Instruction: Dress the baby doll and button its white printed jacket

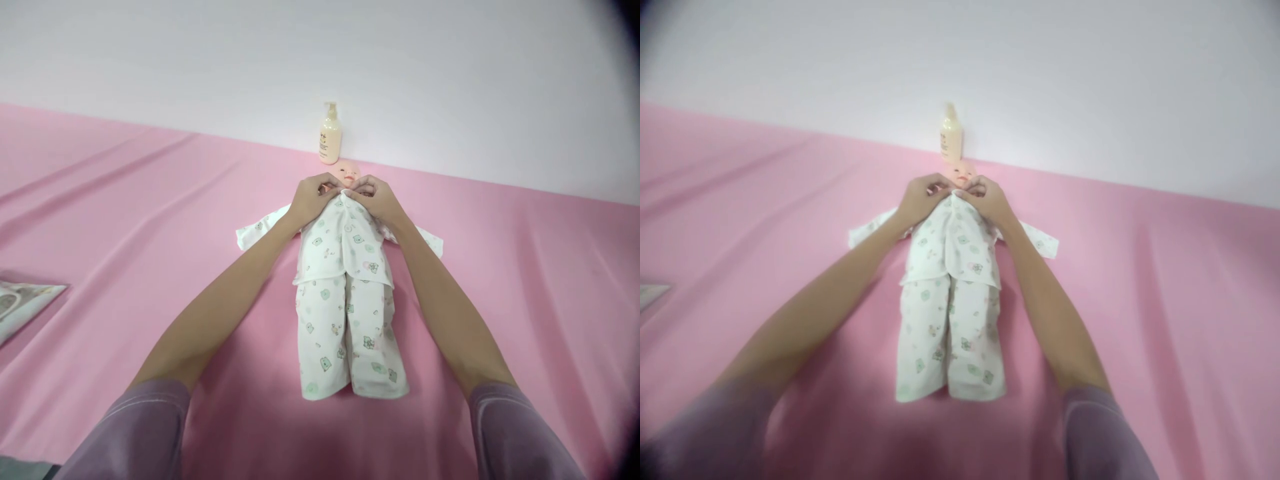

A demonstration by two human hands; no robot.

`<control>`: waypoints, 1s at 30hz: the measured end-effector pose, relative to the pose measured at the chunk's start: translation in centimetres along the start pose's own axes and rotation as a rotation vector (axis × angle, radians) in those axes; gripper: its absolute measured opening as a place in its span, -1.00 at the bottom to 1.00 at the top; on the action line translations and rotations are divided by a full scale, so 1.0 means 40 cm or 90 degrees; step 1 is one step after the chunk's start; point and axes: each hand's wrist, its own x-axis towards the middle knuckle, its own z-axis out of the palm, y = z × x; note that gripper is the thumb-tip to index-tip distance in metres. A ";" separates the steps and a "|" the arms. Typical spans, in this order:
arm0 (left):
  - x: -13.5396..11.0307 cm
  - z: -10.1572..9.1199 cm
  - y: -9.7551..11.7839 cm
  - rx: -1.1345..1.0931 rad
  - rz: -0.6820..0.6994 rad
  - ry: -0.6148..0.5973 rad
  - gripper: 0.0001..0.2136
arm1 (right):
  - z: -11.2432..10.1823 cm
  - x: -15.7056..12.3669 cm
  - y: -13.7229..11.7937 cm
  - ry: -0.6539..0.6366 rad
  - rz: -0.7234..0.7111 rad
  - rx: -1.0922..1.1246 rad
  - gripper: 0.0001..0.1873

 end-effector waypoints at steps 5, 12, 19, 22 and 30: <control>0.001 -0.008 0.011 -0.017 -0.013 -0.024 -0.84 | 0.000 0.001 -0.001 -0.012 0.010 0.000 -0.35; 0.002 -0.015 0.006 -0.026 -0.011 -0.043 -0.82 | -0.002 0.004 0.008 -0.015 0.017 0.014 -0.34; 0.012 -0.030 0.002 -0.058 -0.035 -0.088 -0.83 | -0.002 0.005 0.007 -0.025 0.000 0.001 -0.36; 0.012 -0.037 -0.001 -0.087 -0.057 -0.107 -0.83 | -0.004 0.002 -0.003 -0.038 0.007 -0.005 -0.40; 0.013 -0.023 -0.004 -0.170 -0.225 -0.087 -0.75 | -0.003 0.005 -0.023 -0.054 -0.010 -0.071 -0.68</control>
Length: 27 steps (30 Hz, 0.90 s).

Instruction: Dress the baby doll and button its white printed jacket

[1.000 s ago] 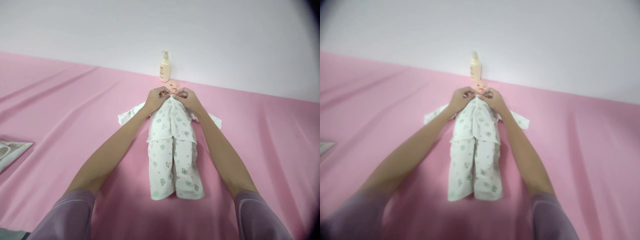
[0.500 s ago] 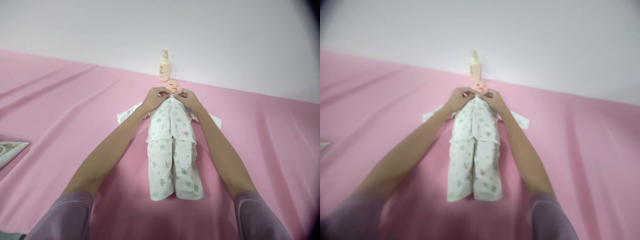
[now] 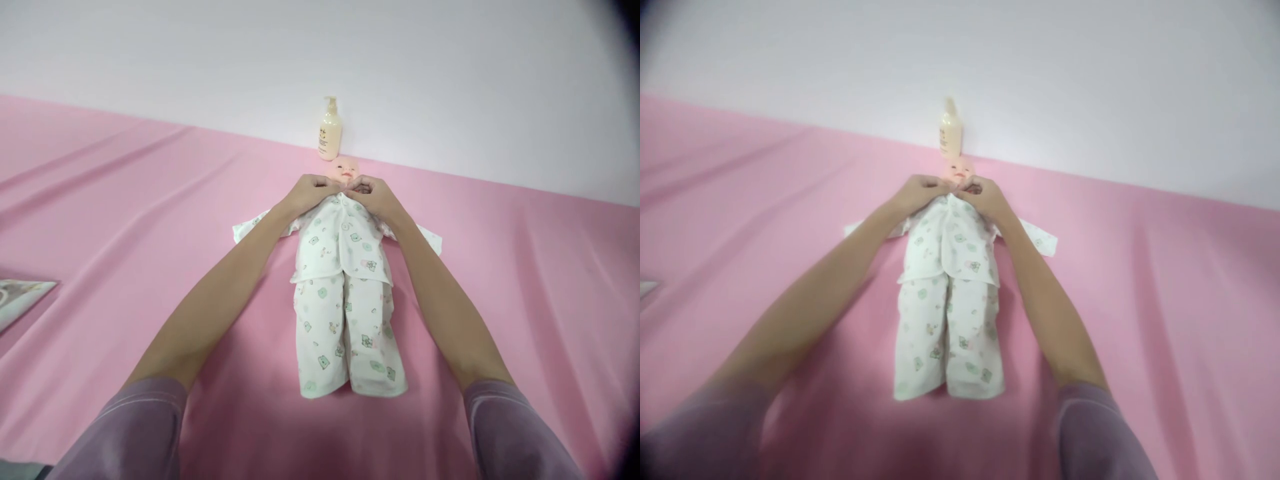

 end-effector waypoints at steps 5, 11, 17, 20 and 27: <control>-0.014 0.011 0.026 -0.038 -0.073 0.008 -0.83 | -0.002 0.010 0.002 -0.001 -0.025 -0.045 -0.70; -0.027 0.015 0.023 -0.042 -0.039 -0.010 -0.78 | -0.014 0.011 -0.003 -0.030 -0.039 -0.079 -0.61; 0.000 0.009 0.005 0.053 -0.006 -0.001 -0.74 | -0.021 0.011 -0.017 -0.052 -0.007 -0.084 -0.75; -0.007 0.002 0.023 0.086 0.003 -0.019 -0.75 | -0.019 0.006 -0.031 -0.041 -0.025 -0.151 -0.84; -0.047 -0.002 0.078 0.160 -0.099 -0.037 -0.66 | -0.009 -0.010 -0.067 -0.028 -0.055 -0.293 -0.80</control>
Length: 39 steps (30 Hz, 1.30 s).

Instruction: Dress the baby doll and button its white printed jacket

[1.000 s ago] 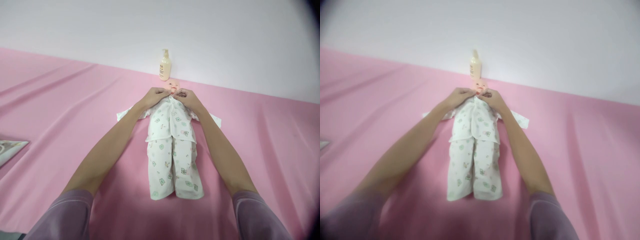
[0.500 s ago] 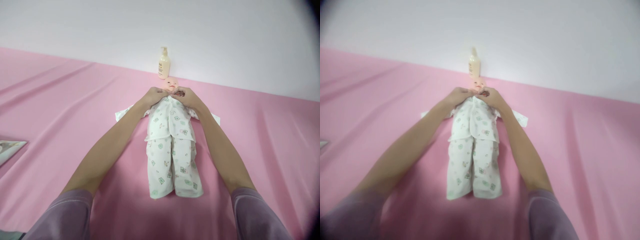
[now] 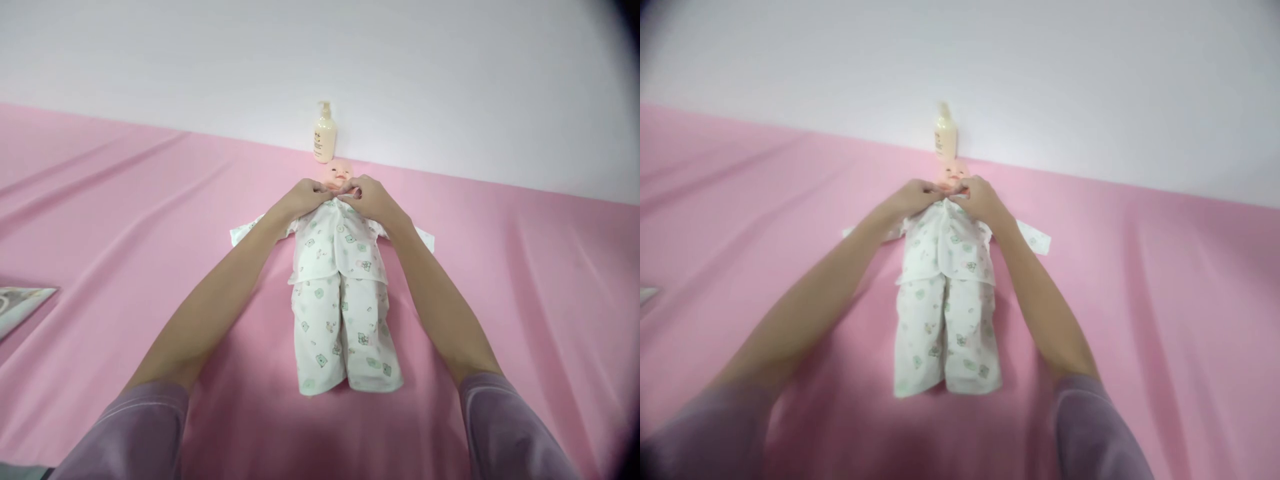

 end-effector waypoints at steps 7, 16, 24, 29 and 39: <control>0.023 -0.038 -0.027 -0.026 0.116 -0.042 -0.73 | 0.005 -0.005 0.004 0.015 -0.007 0.018 -0.82; 0.055 -0.022 -0.076 0.016 0.279 0.024 -0.79 | 0.023 -0.012 0.018 0.022 0.036 0.125 -0.79; 0.054 0.014 -0.085 0.085 0.396 0.130 -0.87 | 0.008 -0.015 0.017 -0.004 0.111 0.214 -0.73; 0.060 0.025 -0.091 0.150 0.445 0.183 -0.89 | -0.002 -0.012 0.025 -0.027 0.093 0.207 -0.69; 0.075 0.040 -0.100 0.141 0.421 0.219 -0.88 | 0.006 -0.008 0.036 -0.012 0.041 0.149 -0.59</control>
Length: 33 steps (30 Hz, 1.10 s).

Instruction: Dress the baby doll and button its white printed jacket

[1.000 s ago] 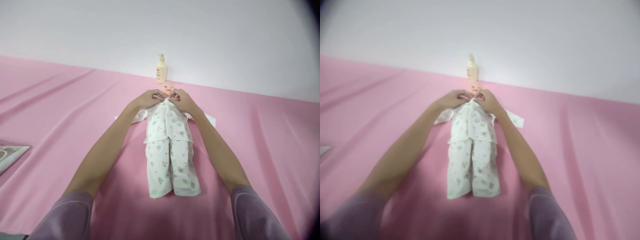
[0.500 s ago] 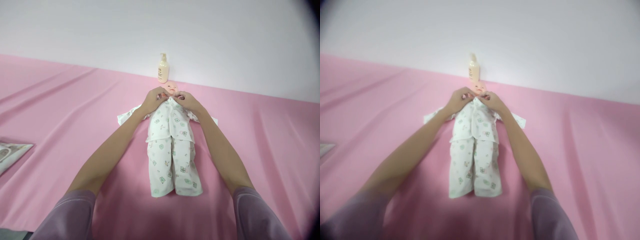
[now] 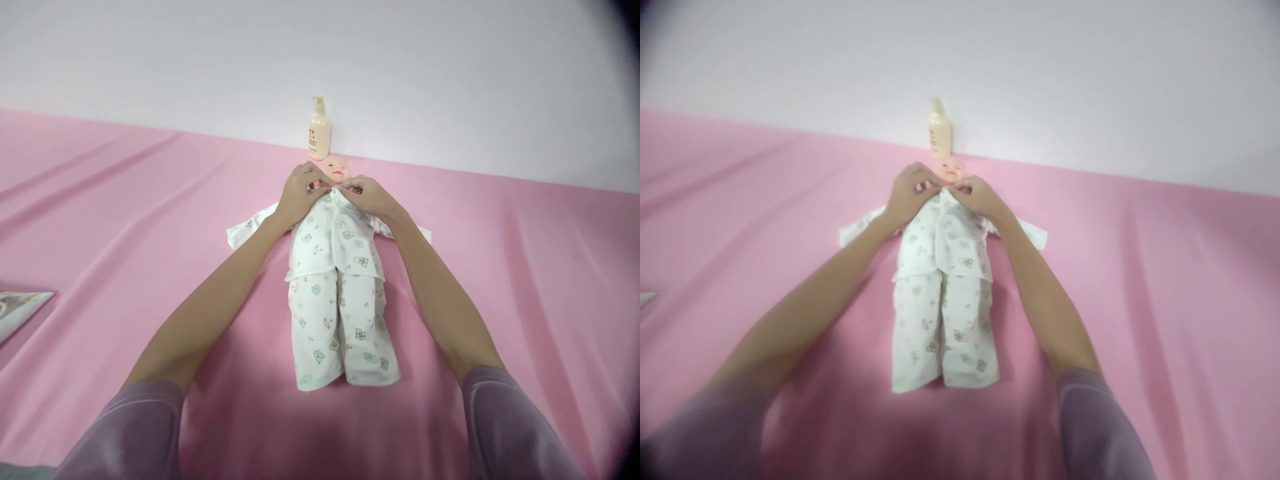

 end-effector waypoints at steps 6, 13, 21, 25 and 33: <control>0.000 -0.023 0.020 -0.072 -0.078 -0.022 -0.90 | 0.023 0.008 0.025 0.059 0.011 -0.015 -0.64; 0.011 -0.049 0.028 -0.168 -0.216 -0.101 -0.69 | 0.044 0.007 0.027 0.102 0.013 -0.002 -0.76; 0.019 -0.044 0.033 -0.248 -0.317 -0.154 -0.71 | 0.043 0.006 0.039 0.107 -0.004 0.024 -0.73; 0.021 -0.034 0.023 -0.222 -0.303 -0.140 -0.76 | 0.037 0.003 0.035 0.093 0.000 0.042 -0.69; 0.012 -0.007 0.036 -0.132 -0.271 -0.073 -0.80 | 0.036 0.008 0.048 0.094 0.005 0.070 -0.64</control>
